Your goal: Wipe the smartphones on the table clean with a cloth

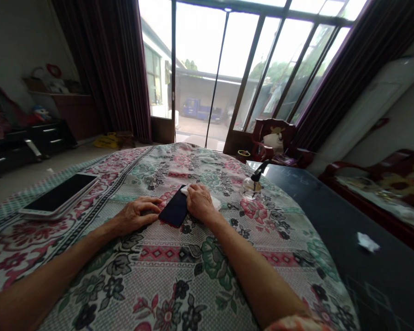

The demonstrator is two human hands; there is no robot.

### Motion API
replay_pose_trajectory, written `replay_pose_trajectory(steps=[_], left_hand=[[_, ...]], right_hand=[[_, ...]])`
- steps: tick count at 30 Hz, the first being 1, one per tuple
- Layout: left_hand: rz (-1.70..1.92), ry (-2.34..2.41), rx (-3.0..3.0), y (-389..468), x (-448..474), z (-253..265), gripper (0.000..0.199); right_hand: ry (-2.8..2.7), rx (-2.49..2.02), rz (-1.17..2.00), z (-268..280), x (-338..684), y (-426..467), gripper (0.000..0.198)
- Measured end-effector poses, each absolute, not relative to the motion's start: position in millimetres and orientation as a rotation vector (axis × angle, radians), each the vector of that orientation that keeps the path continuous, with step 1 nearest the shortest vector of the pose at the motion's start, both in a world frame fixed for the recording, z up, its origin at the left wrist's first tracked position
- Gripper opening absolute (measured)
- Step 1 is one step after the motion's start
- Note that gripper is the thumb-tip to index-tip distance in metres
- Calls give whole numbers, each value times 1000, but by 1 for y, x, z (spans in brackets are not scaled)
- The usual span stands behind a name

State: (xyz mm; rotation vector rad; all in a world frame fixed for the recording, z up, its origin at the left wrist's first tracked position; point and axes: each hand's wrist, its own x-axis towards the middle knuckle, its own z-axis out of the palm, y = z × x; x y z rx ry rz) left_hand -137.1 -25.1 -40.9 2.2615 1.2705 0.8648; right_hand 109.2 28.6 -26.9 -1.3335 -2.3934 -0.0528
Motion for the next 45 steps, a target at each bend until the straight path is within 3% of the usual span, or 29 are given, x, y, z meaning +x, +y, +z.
replay_pose_trajectory(steps=[6, 15, 24, 32, 45], left_hand=[[886, 1274, 2276, -24, -137, -45, 20], [905, 1273, 2304, -24, -137, -44, 17], [951, 1245, 2297, -23, -138, -48, 16], [902, 1240, 2354, -25, -138, -47, 30], [856, 1296, 2397, -25, -136, -48, 27]], right_hand=[[-2549, -1299, -5, -25, 106, 23, 37], [-2672, -858, 114, -8, 93, -9, 23], [-2629, -557, 301, -14, 86, -33, 30], [-2419, -878, 216, -21, 102, -5, 26], [-2381, -1223, 21, -20, 116, 32, 28]])
